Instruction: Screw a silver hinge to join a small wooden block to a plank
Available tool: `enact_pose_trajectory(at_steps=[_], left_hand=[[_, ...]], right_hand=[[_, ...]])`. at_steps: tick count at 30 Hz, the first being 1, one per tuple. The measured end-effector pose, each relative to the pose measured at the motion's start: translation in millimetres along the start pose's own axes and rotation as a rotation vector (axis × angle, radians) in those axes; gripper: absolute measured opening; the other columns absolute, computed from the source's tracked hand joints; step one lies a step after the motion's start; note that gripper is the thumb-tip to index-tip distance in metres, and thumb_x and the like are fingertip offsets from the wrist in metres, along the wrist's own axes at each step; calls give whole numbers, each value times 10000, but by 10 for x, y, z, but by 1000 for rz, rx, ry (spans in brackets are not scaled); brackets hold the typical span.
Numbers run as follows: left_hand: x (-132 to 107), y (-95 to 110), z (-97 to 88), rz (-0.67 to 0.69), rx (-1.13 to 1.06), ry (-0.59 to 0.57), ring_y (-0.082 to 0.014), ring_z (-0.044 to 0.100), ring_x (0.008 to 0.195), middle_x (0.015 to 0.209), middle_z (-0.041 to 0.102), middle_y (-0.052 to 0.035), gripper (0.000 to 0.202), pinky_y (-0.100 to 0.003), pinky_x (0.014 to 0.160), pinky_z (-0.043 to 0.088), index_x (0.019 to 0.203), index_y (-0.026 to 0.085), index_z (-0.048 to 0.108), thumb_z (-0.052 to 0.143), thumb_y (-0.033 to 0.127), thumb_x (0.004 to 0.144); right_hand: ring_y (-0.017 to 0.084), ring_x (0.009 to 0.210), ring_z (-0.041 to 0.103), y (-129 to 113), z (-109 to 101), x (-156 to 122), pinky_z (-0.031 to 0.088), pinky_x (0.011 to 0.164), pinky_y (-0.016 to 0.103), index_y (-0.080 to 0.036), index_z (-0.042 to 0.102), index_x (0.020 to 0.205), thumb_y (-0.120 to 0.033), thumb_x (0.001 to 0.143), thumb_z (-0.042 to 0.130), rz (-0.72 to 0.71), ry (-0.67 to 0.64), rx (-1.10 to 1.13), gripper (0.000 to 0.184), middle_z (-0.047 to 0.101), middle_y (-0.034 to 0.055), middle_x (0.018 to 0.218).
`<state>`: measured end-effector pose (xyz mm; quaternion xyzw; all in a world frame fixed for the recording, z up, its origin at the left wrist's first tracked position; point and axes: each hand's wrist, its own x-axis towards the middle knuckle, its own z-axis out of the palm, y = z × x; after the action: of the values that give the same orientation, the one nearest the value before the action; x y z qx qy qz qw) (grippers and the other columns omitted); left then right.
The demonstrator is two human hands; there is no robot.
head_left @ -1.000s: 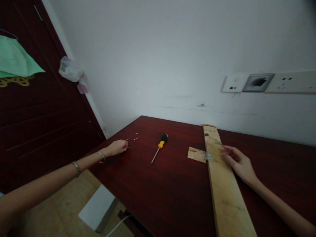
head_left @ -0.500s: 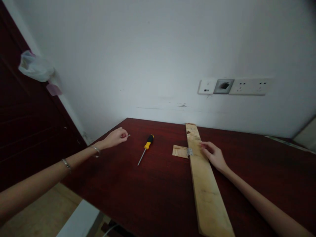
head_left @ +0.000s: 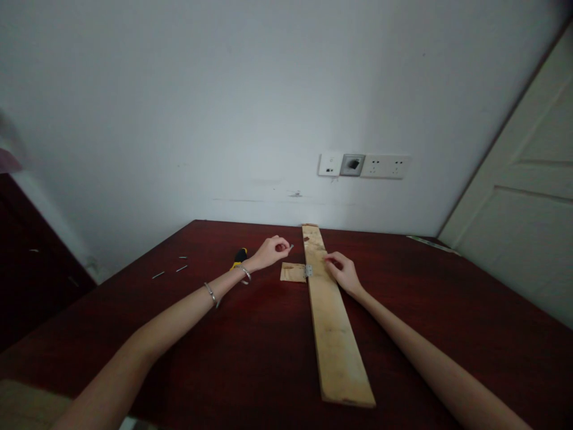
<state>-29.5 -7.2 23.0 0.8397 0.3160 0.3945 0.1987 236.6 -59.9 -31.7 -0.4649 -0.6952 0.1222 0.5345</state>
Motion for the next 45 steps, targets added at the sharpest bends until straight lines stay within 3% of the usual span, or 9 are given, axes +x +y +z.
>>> enact_pose_trajectory(at_steps=[4, 9, 17, 24, 41, 45], left_hand=[[150, -53, 308, -9, -75, 37, -119, 530, 697, 747, 626, -28, 137, -239, 675, 420, 767, 129, 655, 596, 252, 784], [171, -48, 465, -28, -163, 4, -118, 540, 694, 756, 632, -32, 166, -236, 662, 429, 786, 121, 659, 605, 278, 786], [36, 95, 468, -31, -180, 9, -124, 547, 706, 775, 625, -34, 157, -240, 664, 436, 806, 128, 657, 604, 276, 797], [23, 228, 480, -38, -217, 11, -139, 573, 758, 806, 635, -47, 130, -258, 716, 451, 798, 132, 654, 605, 252, 796], [11, 181, 554, 5, -204, -20, -135, 577, 761, 820, 649, -45, 135, -245, 707, 454, 840, 133, 686, 603, 232, 801], [31, 204, 505, -36, -226, -48, -144, 598, 764, 852, 674, -67, 186, -255, 713, 469, 892, 117, 694, 627, 261, 795]], right_hand=[[187, 711, 597, -4, 15, 3, 457, 631, 302, -196, 690, 809, -269, 769, 529, 1, 13, 5, 181, 689, 49, 796], [185, 719, 604, -10, 4, 25, 455, 628, 299, -201, 697, 818, -279, 780, 537, 13, 20, 35, 182, 699, 51, 823], [197, 743, 636, -212, 55, 194, 469, 632, 296, -191, 724, 785, -353, 780, 617, 20, -34, 113, 194, 713, 70, 829], [212, 782, 662, -389, 156, 175, 498, 641, 301, -206, 734, 813, -390, 791, 629, 61, -66, 182, 213, 736, 76, 864], [213, 782, 668, -411, 181, 156, 515, 659, 298, -184, 719, 786, -413, 736, 691, 126, -69, 269, 236, 733, 75, 844], [215, 779, 664, -362, 178, 158, 510, 662, 303, -184, 713, 794, -428, 741, 677, 135, -81, 252, 253, 732, 73, 843]])
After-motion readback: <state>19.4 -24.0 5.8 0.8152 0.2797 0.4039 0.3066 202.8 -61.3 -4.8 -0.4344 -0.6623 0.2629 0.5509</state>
